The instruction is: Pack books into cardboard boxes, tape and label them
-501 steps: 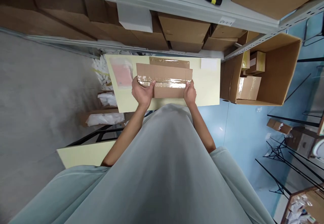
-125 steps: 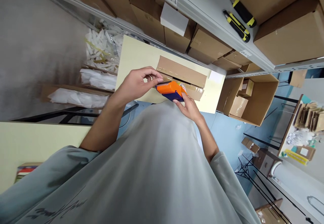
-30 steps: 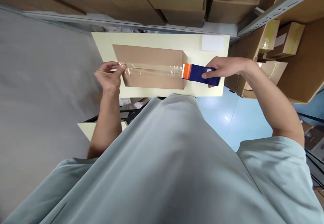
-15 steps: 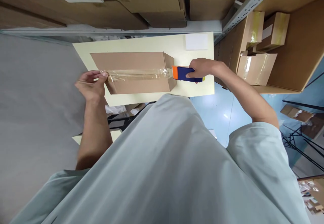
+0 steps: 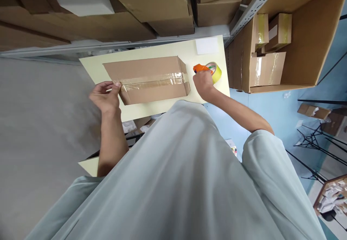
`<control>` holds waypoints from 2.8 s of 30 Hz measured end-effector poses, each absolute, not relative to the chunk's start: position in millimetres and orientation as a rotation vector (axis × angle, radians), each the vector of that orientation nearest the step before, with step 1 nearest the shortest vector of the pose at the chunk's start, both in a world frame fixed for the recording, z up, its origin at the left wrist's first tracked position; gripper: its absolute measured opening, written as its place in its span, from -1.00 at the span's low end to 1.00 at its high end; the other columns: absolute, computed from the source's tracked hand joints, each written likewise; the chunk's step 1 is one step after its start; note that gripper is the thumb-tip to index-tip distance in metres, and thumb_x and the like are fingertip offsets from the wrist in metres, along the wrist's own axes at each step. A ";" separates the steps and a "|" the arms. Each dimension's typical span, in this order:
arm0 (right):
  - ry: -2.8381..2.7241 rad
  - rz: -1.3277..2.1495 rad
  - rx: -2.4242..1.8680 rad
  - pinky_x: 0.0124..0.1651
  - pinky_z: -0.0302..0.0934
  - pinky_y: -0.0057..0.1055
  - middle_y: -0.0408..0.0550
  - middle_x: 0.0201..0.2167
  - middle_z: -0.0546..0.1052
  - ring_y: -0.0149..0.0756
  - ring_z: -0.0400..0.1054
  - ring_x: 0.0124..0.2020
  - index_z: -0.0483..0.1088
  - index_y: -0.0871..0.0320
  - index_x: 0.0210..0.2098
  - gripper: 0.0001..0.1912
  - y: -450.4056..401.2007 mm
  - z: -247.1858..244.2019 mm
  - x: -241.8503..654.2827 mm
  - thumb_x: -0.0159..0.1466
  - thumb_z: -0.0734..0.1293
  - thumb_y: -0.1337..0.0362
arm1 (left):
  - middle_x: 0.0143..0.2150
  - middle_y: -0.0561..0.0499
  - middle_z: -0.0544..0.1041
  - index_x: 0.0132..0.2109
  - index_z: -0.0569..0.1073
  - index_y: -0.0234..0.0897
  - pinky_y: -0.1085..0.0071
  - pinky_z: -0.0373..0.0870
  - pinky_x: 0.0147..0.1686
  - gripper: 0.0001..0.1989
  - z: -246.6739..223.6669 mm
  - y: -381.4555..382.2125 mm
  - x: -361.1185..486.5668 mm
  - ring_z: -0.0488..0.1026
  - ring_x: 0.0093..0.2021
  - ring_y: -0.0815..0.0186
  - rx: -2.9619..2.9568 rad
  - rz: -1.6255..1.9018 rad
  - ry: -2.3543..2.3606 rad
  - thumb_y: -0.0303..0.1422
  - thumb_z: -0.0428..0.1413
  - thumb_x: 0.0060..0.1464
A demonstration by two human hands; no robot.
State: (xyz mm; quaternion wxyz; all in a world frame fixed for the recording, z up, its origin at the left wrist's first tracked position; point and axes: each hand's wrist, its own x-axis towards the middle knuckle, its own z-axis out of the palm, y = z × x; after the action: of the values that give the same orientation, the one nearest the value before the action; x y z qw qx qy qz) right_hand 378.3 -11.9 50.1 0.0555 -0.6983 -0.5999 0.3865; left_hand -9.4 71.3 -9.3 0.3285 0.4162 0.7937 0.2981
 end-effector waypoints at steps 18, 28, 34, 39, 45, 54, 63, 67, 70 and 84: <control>-1.562 0.925 -2.066 0.07 0.50 -0.11 0.19 -0.01 0.75 0.09 0.65 -0.03 0.54 0.23 0.14 -0.35 51.3 159.0 313.2 0.51 0.25 -0.23 | 0.15 -0.10 0.72 0.14 0.64 -0.15 0.14 0.59 0.32 -0.78 92.0 100.7 16.2 0.67 0.22 0.07 1.624 1.092 1.353 -0.38 0.25 0.41; -1.936 0.337 -1.982 0.30 0.46 -0.02 0.31 0.27 0.67 0.18 0.57 0.26 0.49 0.15 0.28 -0.56 206.1 231.0 235.4 0.60 0.24 0.04 | 0.64 -0.21 0.42 0.52 0.48 -0.16 -0.10 0.35 0.65 -0.51 165.3 176.5 80.7 0.39 0.63 -0.03 1.929 1.237 0.996 -0.31 0.00 0.58; -2.186 0.264 -2.134 0.51 0.27 0.05 0.41 0.26 0.67 0.20 0.52 0.34 0.46 0.32 0.32 -0.58 286.4 233.9 224.7 0.60 0.26 0.22 | 0.66 -0.16 0.40 0.58 0.42 -0.10 -0.07 0.29 0.68 -0.47 176.6 173.5 70.8 0.34 0.67 0.01 1.950 1.269 0.996 -0.27 0.00 0.60; -2.181 0.205 -2.116 0.62 0.10 0.19 0.55 0.49 0.47 0.29 0.35 0.50 0.32 0.50 0.48 -0.40 299.6 223.8 225.8 0.55 0.24 0.26 | 0.62 -0.21 0.45 0.53 0.48 -0.16 -0.09 0.33 0.66 -0.49 157.2 146.5 46.9 0.40 0.63 -0.01 1.902 1.151 1.116 -0.27 0.02 0.57; -1.852 0.079 -1.994 0.67 0.05 0.27 0.45 0.63 0.28 0.21 0.13 0.67 0.18 0.28 0.64 -0.28 195.7 183.1 228.3 0.65 0.05 0.02 | 0.59 -0.24 0.49 0.48 0.53 -0.16 -0.15 0.30 0.66 -0.47 83.2 103.0 -17.0 0.40 0.62 -0.09 1.694 0.948 1.495 -0.25 0.13 0.45; -1.442 0.888 -2.196 0.80 -0.09 0.20 0.57 0.75 -0.03 0.22 -0.17 0.82 -0.10 0.53 0.71 0.16 -23.3 51.0 195.6 0.53 0.15 -0.33 | 0.54 -0.46 0.50 0.54 0.40 -0.36 -0.11 0.37 0.61 -0.31 17.8 43.0 -53.8 0.44 0.59 -0.22 1.347 0.553 1.945 -0.12 0.19 0.43; -1.214 0.965 -2.322 0.65 0.25 0.16 0.57 0.75 -0.01 0.30 0.09 0.74 -0.28 0.52 0.73 0.20 -15.9 24.9 198.9 0.51 0.16 -0.30 | 0.23 -0.42 0.73 0.40 0.55 -0.33 -0.06 0.58 0.29 -0.30 30.0 53.7 -25.9 0.68 0.29 -0.34 1.340 0.338 2.083 0.05 0.33 0.34; -1.220 0.893 -2.347 0.60 0.28 0.23 0.60 0.72 0.06 0.33 0.15 0.71 -0.21 0.50 0.74 0.08 -18.5 19.1 198.4 0.58 0.01 -0.24 | 0.15 -0.26 0.78 0.39 0.60 -0.25 0.12 0.57 0.22 -0.48 33.8 54.1 -48.8 0.73 0.18 -0.14 1.355 0.338 1.995 -0.04 0.15 0.51; -1.237 0.826 -2.370 0.60 0.26 0.23 0.61 0.72 0.07 0.35 0.15 0.70 -0.18 0.54 0.73 0.08 -19.2 14.1 196.9 0.58 -0.02 -0.25 | 0.17 -0.26 0.78 0.41 0.59 -0.33 0.17 0.57 0.23 -0.48 35.5 61.3 -66.6 0.72 0.16 -0.05 1.379 0.309 1.878 -0.11 0.10 0.54; -1.357 0.507 -2.510 0.60 0.24 0.29 0.75 0.64 0.17 0.46 0.22 0.66 -0.10 0.69 0.69 0.25 -16.7 -8.8 194.7 0.56 -0.12 -0.41 | 0.72 -0.24 0.27 0.55 0.46 -0.14 0.05 0.74 0.20 -0.50 149.4 240.3 -56.4 0.68 0.35 -0.08 1.705 1.118 1.547 -0.20 0.05 0.61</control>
State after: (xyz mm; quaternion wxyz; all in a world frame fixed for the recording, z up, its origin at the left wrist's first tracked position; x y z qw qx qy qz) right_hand 194.7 -16.7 -8.8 0.1215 -0.8596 -0.4649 0.1737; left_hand -56.4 240.3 149.4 0.2873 0.6381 0.5790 0.4184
